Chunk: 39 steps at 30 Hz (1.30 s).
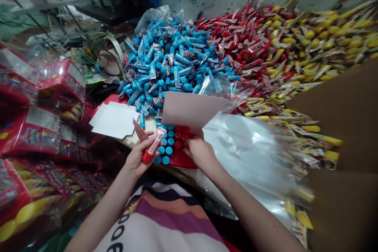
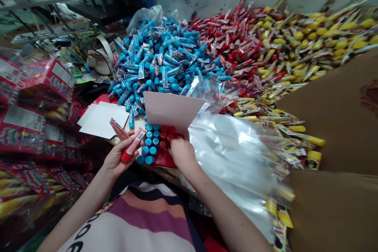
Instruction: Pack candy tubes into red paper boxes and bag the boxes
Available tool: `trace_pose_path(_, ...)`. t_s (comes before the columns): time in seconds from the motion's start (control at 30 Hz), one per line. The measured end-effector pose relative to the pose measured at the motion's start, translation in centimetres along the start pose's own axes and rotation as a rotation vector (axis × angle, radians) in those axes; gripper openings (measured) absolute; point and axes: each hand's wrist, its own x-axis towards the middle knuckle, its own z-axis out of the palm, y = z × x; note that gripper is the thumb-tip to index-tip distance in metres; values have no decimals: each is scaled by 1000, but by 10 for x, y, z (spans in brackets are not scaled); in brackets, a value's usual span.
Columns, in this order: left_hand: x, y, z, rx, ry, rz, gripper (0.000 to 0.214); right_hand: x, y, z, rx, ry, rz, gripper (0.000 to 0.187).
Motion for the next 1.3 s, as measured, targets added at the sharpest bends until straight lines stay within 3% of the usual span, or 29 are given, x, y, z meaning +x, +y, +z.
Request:
trace_pose_path(0.13,0,1,6,10,-8,-8,23,12,-22,6,18,-6,26,17)
trace_pose_path(0.23,-1,-2,13,18,-2,-37,22,10,-16,14,49,24,18,13)
trace_pose_path(0.3,-2,-8,16,23,-20,-46,23,1,-4,15,142,132,0,25)
trace_pose_path(0.4,-2,-21,19,50,-59,-10,27,-23,6,11,424,403,-26,30)
trace_pose_path(0.5,-1,-36,23,35,-75,31,32,-49,-5,10,582,598,-225,28)
trace_pose_path(0.6,-1,-46,27,-23,-88,45,31,-62,-23,18,442,667,-494,35)
trace_pose_path(0.7,-3,-49,29,-42,-89,-2,30,-61,-29,29,305,709,-549,37)
trace_pose_path(0.8,-8,-47,29,-6,-115,-27,31,-57,-21,34,408,756,-594,33)
trace_pose_path(0.87,-11,-44,25,37,-132,-9,34,-56,-13,33,649,789,-451,32)
trace_pose_path(0.97,-12,-35,13,136,-81,61,37,-53,-3,33,1134,769,-43,32)
trace_pose_path(1.07,-9,-22,-2,247,7,182,40,-49,7,40,1446,671,95,41)
trace_pose_path(1.13,-9,-14,-11,295,47,251,41,-47,12,50,1410,652,102,45)
trace_pose_path(1.23,-12,-5,-18,303,42,310,41,-44,16,67,1048,709,52,41)
trace_pose_path(1.3,-16,-2,-20,251,13,306,41,-41,14,76,814,763,-54,36)
